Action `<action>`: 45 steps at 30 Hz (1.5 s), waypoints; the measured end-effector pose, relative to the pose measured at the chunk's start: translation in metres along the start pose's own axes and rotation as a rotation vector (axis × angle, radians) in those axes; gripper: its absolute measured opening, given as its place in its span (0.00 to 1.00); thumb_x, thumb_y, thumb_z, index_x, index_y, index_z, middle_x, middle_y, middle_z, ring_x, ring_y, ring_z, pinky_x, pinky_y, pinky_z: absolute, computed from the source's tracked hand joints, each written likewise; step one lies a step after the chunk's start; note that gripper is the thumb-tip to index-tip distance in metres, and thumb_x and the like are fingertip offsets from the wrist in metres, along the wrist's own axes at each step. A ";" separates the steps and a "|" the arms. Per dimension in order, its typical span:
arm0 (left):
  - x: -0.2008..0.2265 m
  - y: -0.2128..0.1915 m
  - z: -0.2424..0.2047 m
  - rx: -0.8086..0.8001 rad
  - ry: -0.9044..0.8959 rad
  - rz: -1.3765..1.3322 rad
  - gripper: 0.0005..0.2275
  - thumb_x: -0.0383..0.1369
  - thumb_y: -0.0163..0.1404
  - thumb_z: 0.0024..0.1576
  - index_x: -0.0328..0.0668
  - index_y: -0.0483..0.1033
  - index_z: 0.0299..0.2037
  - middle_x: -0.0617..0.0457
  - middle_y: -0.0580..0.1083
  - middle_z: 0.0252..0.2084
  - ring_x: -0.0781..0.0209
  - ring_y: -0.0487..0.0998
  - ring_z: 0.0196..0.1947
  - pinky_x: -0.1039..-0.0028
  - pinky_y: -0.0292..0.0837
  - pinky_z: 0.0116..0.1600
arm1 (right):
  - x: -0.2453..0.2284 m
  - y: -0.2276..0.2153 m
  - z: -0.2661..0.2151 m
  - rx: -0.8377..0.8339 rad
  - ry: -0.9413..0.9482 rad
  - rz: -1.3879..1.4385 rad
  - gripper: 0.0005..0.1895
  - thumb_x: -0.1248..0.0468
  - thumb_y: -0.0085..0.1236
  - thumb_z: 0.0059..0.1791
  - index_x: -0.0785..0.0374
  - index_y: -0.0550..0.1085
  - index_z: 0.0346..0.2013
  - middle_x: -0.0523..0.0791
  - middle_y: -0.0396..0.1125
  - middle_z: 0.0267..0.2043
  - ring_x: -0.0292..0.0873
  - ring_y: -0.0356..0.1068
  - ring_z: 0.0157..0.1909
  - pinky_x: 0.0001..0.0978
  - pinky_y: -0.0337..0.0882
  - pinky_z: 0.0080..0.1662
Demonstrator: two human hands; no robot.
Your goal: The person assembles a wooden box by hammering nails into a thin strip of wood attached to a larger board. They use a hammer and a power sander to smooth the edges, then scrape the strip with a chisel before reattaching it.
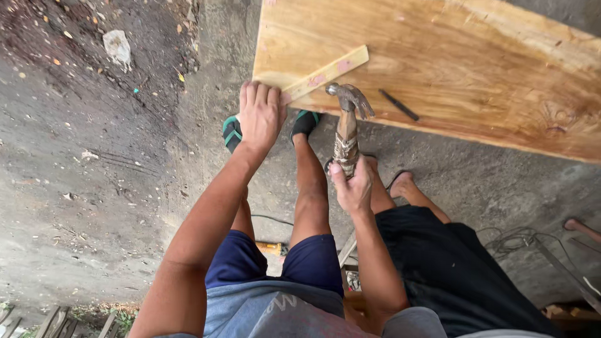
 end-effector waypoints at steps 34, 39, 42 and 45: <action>-0.168 -0.204 0.268 0.032 -0.371 -0.200 0.13 0.40 0.65 0.46 0.39 0.82 0.34 0.44 0.80 0.32 0.48 0.82 0.33 0.61 0.76 0.43 | -0.131 -0.058 0.065 0.177 0.007 0.103 0.16 0.55 0.57 0.52 0.65 0.67 0.42 0.42 0.66 0.26 0.34 0.66 0.23 0.27 0.66 0.25; -0.192 -0.254 0.374 0.429 -0.313 -0.155 0.13 0.39 0.65 0.53 0.37 0.78 0.32 0.41 0.78 0.31 0.42 0.80 0.33 0.55 0.75 0.41 | -0.219 -0.030 0.128 0.165 -0.074 -0.021 0.19 0.52 0.59 0.52 0.65 0.67 0.40 0.42 0.65 0.22 0.34 0.66 0.21 0.28 0.66 0.25; -0.200 -0.254 0.455 0.479 -0.235 -0.008 0.14 0.38 0.65 0.49 0.37 0.75 0.33 0.42 0.76 0.32 0.40 0.79 0.32 0.51 0.74 0.39 | -0.272 -0.004 0.185 0.162 -0.115 -0.091 0.18 0.52 0.58 0.52 0.65 0.67 0.41 0.41 0.65 0.21 0.34 0.65 0.21 0.28 0.66 0.25; -0.220 -0.232 0.503 0.356 -0.301 -0.017 0.16 0.37 0.66 0.49 0.36 0.73 0.37 0.40 0.74 0.37 0.38 0.79 0.34 0.52 0.75 0.37 | -0.320 0.027 0.239 0.139 -0.170 -0.117 0.18 0.53 0.58 0.53 0.65 0.68 0.43 0.41 0.66 0.23 0.34 0.65 0.22 0.28 0.65 0.27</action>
Point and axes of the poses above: each hand's wrist, its own z-axis towards the middle knuckle, its own y-axis out of the palm, x = y × z, the point moved 10 cm from there along z, towards the middle knuckle
